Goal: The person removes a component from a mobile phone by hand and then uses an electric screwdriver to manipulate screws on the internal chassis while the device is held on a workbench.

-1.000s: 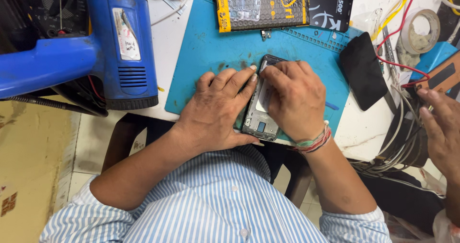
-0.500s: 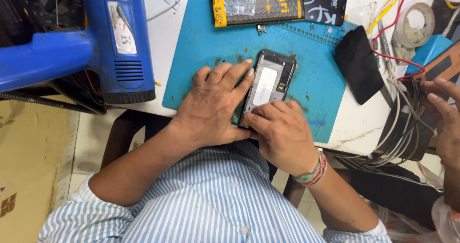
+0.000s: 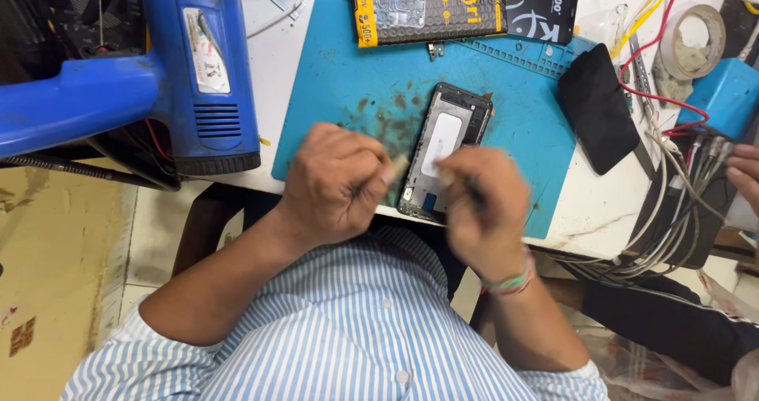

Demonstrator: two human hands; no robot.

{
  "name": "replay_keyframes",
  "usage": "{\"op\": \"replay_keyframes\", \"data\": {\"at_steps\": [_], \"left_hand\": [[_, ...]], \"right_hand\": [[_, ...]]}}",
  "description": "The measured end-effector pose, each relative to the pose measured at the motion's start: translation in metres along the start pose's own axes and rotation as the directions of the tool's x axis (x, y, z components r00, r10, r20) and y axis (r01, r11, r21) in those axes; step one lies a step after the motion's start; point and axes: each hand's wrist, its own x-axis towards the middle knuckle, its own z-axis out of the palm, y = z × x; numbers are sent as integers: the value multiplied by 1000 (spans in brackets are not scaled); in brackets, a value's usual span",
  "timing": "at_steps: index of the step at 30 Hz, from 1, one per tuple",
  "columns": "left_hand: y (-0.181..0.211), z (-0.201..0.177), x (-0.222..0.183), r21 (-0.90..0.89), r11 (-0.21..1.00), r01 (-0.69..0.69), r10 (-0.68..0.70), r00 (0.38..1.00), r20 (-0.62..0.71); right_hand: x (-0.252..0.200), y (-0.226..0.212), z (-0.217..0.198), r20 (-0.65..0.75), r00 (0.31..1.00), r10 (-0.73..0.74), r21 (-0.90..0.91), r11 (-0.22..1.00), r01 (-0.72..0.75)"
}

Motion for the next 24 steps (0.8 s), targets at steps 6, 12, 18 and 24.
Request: {"op": "replay_keyframes", "data": {"at_steps": [6,12,18,24], "left_hand": [[14,5,13,429,899,-89,51,994,99],[16,5,20,468,880,-87,-24,974,226],[16,8,21,473,876,-92,-33,968,250],[17,7,23,497,862,-96,-38,967,253]], "right_hand": [[48,30,-1,-30,998,-56,-290,956,45],[57,28,12,-14,996,-88,-416,906,74],[60,24,6,111,986,-124,-463,871,162],[48,10,2,208,971,-119,-408,891,197]]}}
